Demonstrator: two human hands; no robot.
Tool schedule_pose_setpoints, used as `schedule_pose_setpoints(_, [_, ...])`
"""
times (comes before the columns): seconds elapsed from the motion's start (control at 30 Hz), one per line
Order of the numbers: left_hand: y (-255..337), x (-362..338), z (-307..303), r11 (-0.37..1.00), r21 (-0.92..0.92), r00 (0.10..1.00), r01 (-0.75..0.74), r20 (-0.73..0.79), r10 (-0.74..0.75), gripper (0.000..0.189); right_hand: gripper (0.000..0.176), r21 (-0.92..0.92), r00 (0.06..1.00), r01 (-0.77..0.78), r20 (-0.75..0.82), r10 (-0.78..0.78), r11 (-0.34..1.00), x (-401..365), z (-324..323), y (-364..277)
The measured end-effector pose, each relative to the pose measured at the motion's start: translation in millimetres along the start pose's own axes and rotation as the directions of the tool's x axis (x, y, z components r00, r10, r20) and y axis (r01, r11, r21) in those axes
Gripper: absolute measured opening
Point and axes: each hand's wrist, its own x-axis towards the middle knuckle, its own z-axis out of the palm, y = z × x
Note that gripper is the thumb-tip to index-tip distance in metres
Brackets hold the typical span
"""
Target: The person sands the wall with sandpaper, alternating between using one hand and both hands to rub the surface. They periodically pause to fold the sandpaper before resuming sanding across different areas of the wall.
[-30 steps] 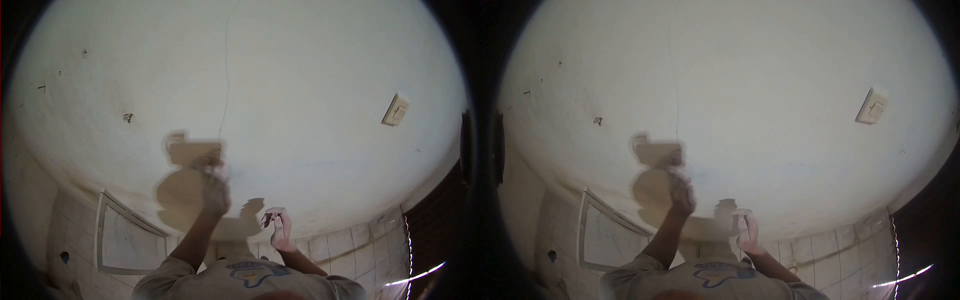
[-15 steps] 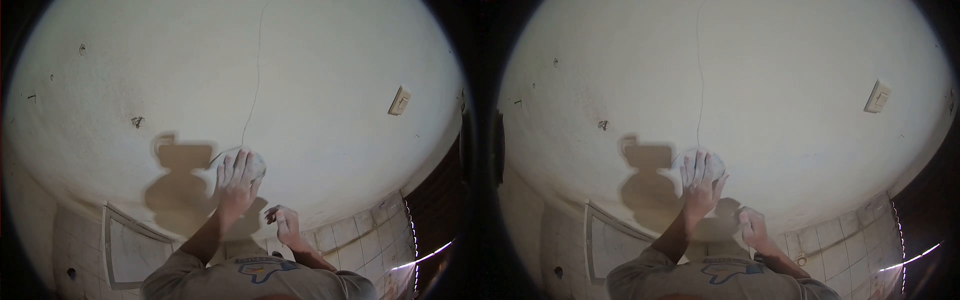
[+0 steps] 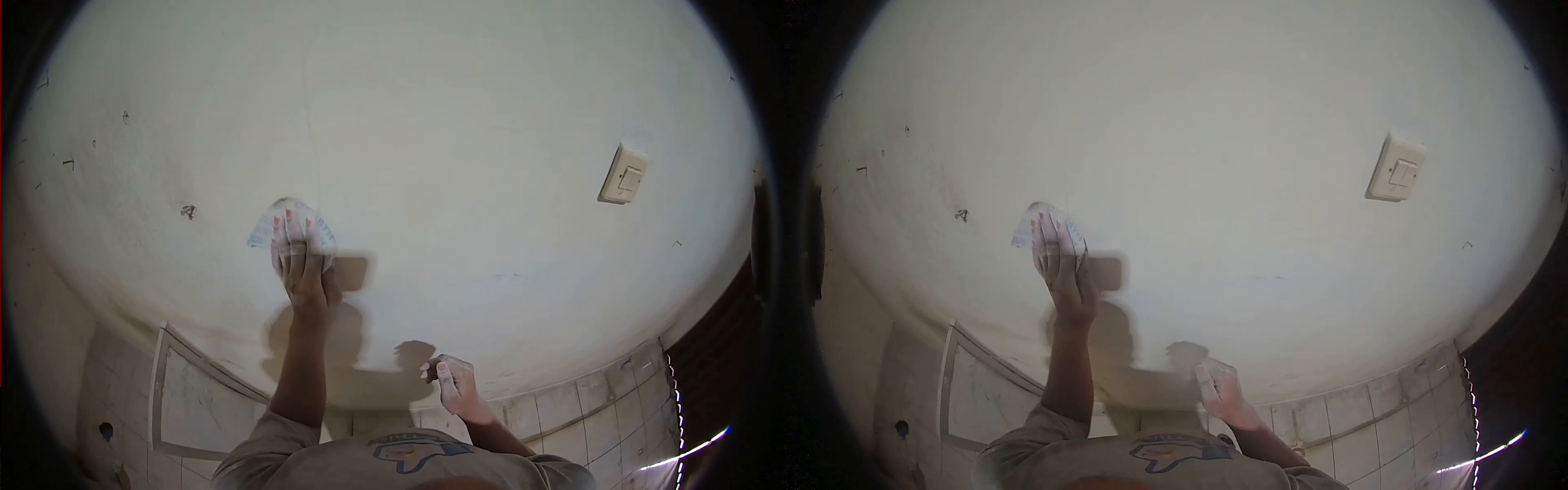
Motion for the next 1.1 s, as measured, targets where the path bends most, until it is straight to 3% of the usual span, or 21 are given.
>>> schedule_pose_setpoints(0.03, [5.8, -8.5, 5.1, 0.998, -0.062, 0.999, 0.033, -0.030, -0.035, 0.050, 0.045, 0.004, 1.000, -0.008, 0.000, 0.008, 1.000, -2.5, -6.5, 3.8])
schedule_pose_setpoints(0.13, [36.1, -66.5, 22.6, 0.970, -0.212, 0.989, 0.122, 0.104, -0.101, 0.049, 0.046, 0.019, 1.000, -0.030, 0.001, 0.030, 0.999, -13.5, -26.5, 16.8])
schedule_pose_setpoints(0.23, [59.6, -112.4, 41.9, 0.980, -0.164, 0.954, 0.111, 0.293, -0.059, 0.057, 0.048, 0.042, 0.999, -0.035, -0.018, 0.036, 0.999, -17.6, -50.5, 20.8])
schedule_pose_setpoints(0.27, [57.8, -114.3, 48.0, 0.976, -0.184, 0.962, 0.115, 0.266, -0.063, 0.059, 0.049, 0.066, 0.999, -0.037, -0.033, 0.039, 0.997, -16.2, -57.4, 15.3])
schedule_pose_setpoints(0.4, [54.4, -52.9, 48.2, 0.998, 0.063, 0.990, -0.013, 0.142, 0.004, 0.059, 0.052, 0.090, 0.996, -0.051, -0.065, 0.057, 0.995, -15.2, -83.6, 15.5])
schedule_pose_setpoints(0.5, [63.7, -20.3, 46.8, 0.997, 0.077, 0.997, -0.032, 0.074, 0.026, 0.055, 0.053, 0.041, 0.996, -0.005, -0.091, 0.009, 0.999, -15.5, -101.8, 25.6])
schedule_pose_setpoints(0.6, [81.1, -31.1, 63.5, 0.998, -0.041, 0.999, 0.037, 0.027, -0.036, 0.051, 0.053, 0.007, 0.997, 0.005, -0.081, -0.005, 1.000, -20.4, -114.8, 43.3])
schedule_pose_setpoints(0.67, [97.8, -65.2, 81.0, 0.921, -0.337, 0.980, 0.195, 0.032, -0.196, 0.049, 0.053, -0.013, 0.999, -0.007, -0.036, 0.006, 1.000, -24.7, -121.0, 50.6])
schedule_pose_setpoints(0.7, [106.2, -85.9, 89.4, 0.894, -0.382, 0.972, 0.234, 0.072, -0.223, 0.048, 0.052, -0.020, 1.000, -0.011, -0.015, 0.011, 1.000, -24.7, -122.4, 53.4])
schedule_pose_setpoints(0.73, [112.0, -106.1, 93.7, 0.920, -0.321, 0.973, 0.224, 0.123, -0.195, 0.047, 0.053, -0.016, 1.000, -0.009, -0.011, 0.009, 1.000, -26.2, -123.9, 54.5])
schedule_pose_setpoints(0.77, [112.8, -121.9, 95.8, 0.984, -0.117, 0.976, 0.137, 0.184, -0.114, 0.047, 0.053, -0.011, 1.000, -0.012, -0.004, 0.012, 1.000, -29.9, -125.4, 54.1])
schedule_pose_setpoints(0.87, [92.7, -132.9, 102.1, 0.997, -0.004, 0.978, 0.073, 0.194, -0.071, 0.048, 0.055, -0.014, 1.000, 0.013, 0.020, -0.013, 1.000, -34.9, -126.6, 53.4])
schedule_pose_setpoints(0.93, [96.6, -88.3, 91.8, 0.975, 0.160, 0.971, 0.154, 0.157, -0.179, 0.049, 0.056, -0.016, 0.999, 0.033, 0.042, -0.032, 0.999, -37.1, -129.1, 51.1])
schedule_pose_setpoints(1.0, [98.4, -35.9, 74.7, 0.988, 0.156, 0.999, 0.013, -0.037, -0.007, 0.051, 0.057, -0.008, 0.997, 0.051, 0.061, -0.050, 0.999, -34.9, -127.3, 49.9])
schedule_pose_setpoints(1.1, [112.2, 15.8, 53.1, 0.997, 0.049, 0.995, 0.056, -0.087, -0.052, 0.054, 0.054, 0.072, 0.982, 0.176, 0.062, -0.180, 0.982, -28.2, -120.0, 37.9])
